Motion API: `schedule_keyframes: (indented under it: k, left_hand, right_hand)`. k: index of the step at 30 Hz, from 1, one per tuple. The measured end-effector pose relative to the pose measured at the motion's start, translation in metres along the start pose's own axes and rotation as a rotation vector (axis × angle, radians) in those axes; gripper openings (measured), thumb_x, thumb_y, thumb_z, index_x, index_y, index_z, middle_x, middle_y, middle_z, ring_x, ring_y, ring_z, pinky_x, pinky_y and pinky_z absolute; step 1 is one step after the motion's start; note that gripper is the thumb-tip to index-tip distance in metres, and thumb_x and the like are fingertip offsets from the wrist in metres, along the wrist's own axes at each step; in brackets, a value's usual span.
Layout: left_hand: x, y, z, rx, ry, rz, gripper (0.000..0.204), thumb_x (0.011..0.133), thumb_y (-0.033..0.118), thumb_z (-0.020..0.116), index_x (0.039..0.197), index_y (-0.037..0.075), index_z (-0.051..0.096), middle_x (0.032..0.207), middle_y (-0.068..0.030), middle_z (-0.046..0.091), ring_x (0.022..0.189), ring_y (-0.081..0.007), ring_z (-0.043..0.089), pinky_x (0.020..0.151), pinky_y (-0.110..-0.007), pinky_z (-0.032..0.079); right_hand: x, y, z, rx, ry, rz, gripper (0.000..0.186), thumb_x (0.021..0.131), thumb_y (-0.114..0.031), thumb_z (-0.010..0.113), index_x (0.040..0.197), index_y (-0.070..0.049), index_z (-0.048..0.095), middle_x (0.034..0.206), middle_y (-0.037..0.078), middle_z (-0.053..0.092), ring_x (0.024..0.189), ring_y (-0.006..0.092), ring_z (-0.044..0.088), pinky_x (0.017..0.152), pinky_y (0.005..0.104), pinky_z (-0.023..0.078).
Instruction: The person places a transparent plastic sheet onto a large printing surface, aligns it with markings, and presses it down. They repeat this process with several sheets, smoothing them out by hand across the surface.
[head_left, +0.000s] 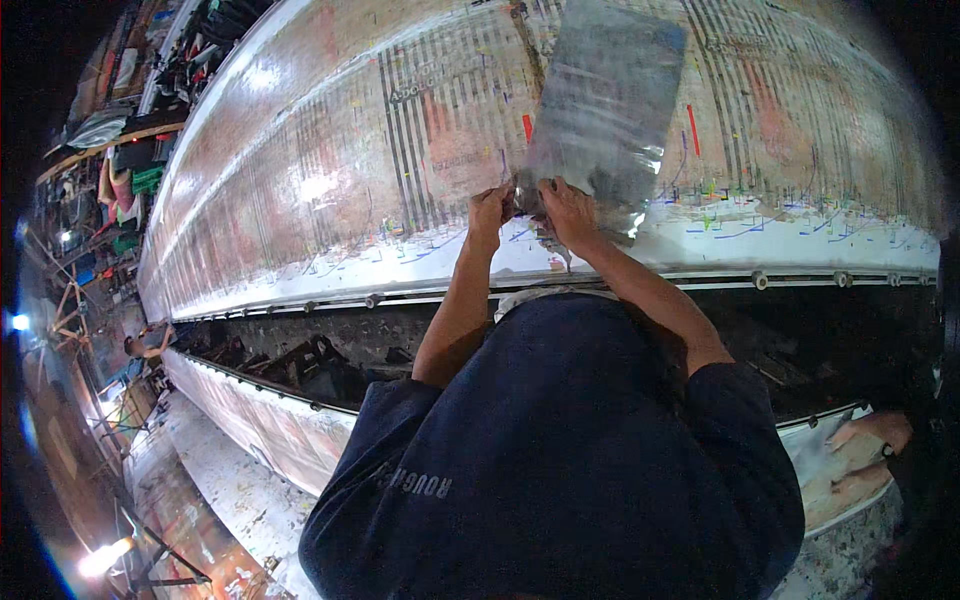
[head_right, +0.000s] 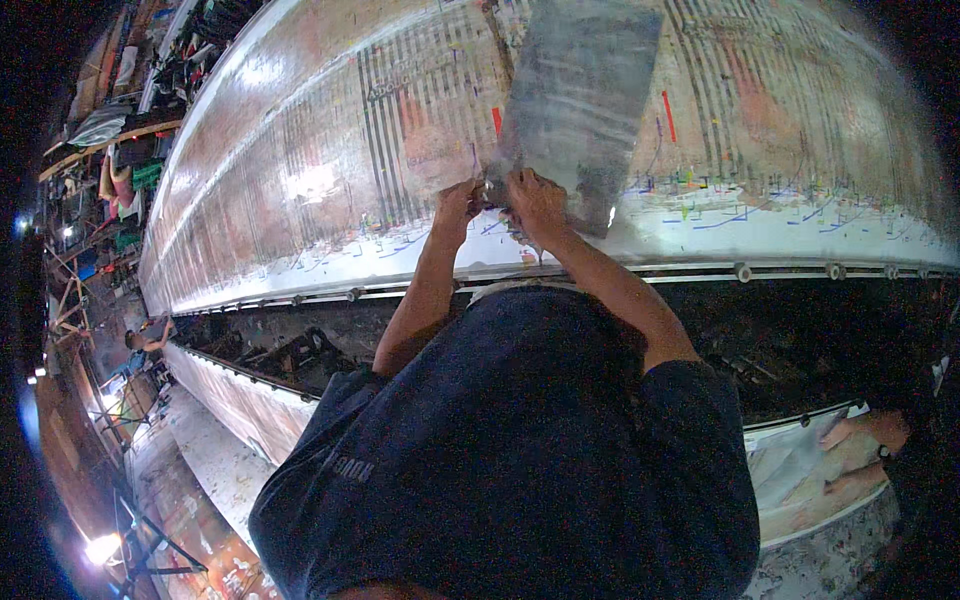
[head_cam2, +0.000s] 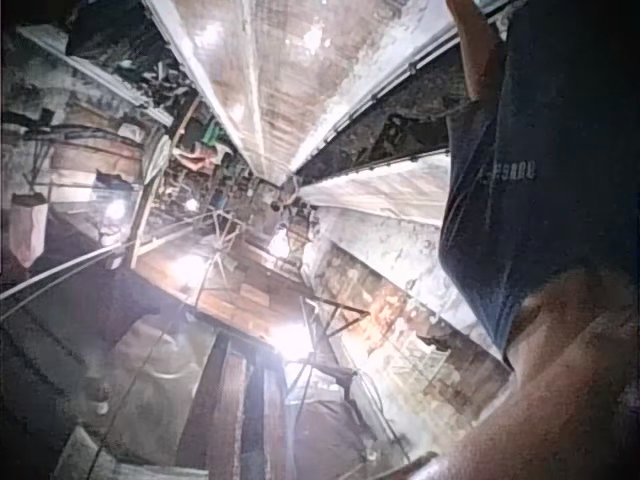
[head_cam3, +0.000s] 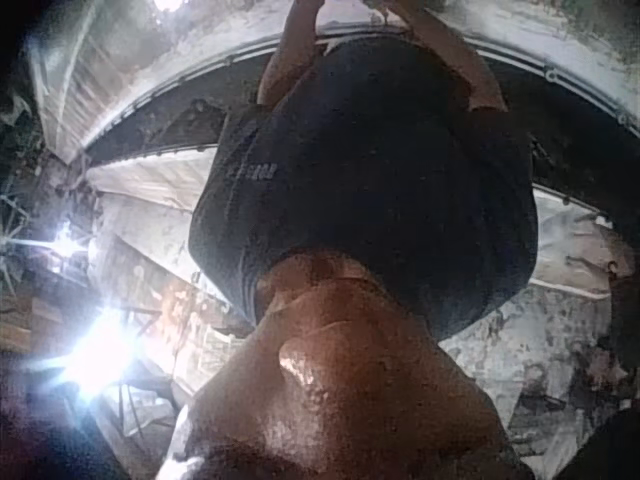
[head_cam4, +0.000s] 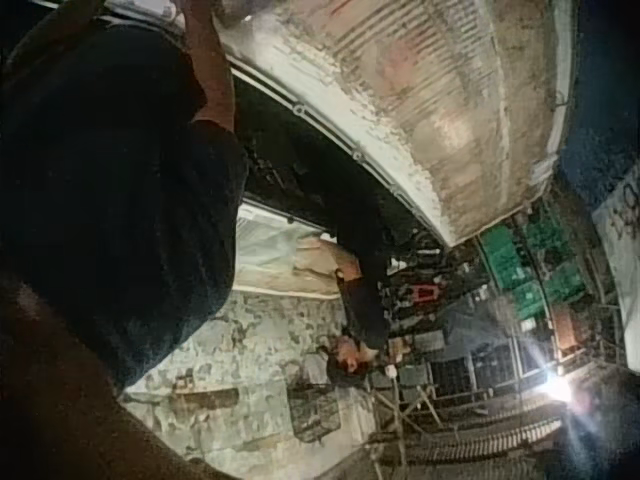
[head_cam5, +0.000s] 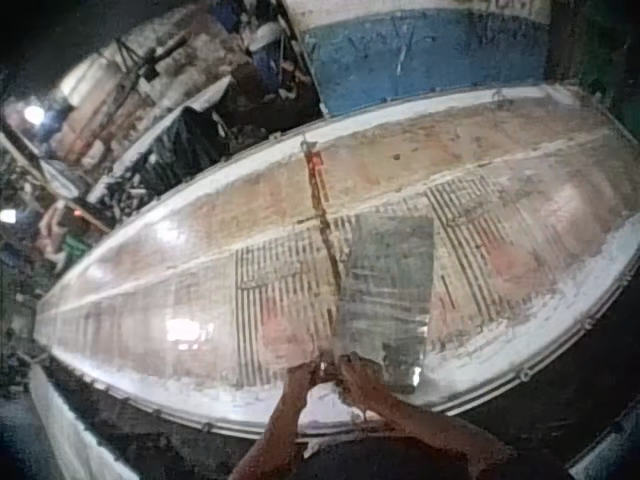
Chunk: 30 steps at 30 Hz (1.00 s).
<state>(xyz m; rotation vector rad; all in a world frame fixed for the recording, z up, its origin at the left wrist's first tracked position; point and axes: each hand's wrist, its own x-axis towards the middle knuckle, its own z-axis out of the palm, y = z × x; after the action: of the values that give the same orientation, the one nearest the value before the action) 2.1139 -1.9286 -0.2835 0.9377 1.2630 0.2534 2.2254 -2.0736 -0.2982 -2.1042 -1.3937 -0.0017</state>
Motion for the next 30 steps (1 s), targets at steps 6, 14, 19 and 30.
schedule_keyframes:
  k: [6,14,19,30]
  left_hand:
    - [0.000,-0.002,-0.011,0.057,-0.076,0.016,0.021,0.093,0.025,0.066,0.091,0.005,0.068,0.078,-0.0021,0.061,0.066,-0.0128,0.055,0.060,-0.029,0.044]
    - [0.012,-0.006,-0.017,0.142,-0.071,-0.048,0.030,0.095,0.028,0.063,0.109,0.002,0.070,0.092,-0.0059,0.065,0.080,-0.0164,0.060,0.073,-0.033,0.049]
    - [0.009,-0.014,-0.010,0.290,0.016,0.182,0.035,0.097,0.027,0.064,0.093,-0.007,0.069,0.075,-0.0048,0.063,0.063,-0.0150,0.058,0.057,-0.031,0.048]
    - [-0.012,-0.037,0.011,0.866,0.253,0.595,0.035,0.074,0.019,0.082,0.099,0.005,0.062,0.096,-0.0134,0.065,0.086,-0.0343,0.066,0.073,-0.045,0.051]
  right_hand:
    - [0.012,0.004,-0.001,0.045,-0.281,0.156,0.022,0.085,-0.011,0.063,0.105,-0.005,0.057,0.094,0.013,0.060,0.087,0.0335,0.068,0.074,0.0473,0.058]
    - [0.011,0.007,0.001,0.146,-0.260,0.183,0.022,0.084,-0.008,0.061,0.105,-0.007,0.057,0.094,0.016,0.064,0.086,0.0378,0.068,0.073,0.0513,0.056]
    - [0.013,0.005,0.001,0.166,-0.336,0.302,0.021,0.081,-0.010,0.067,0.102,-0.010,0.064,0.100,0.014,0.063,0.091,0.0383,0.065,0.075,0.0506,0.052]
    - [0.003,0.002,0.015,0.118,-0.252,0.269,0.019,0.084,-0.013,0.066,0.095,0.001,0.059,0.095,0.018,0.060,0.088,0.0394,0.064,0.074,0.0514,0.052]
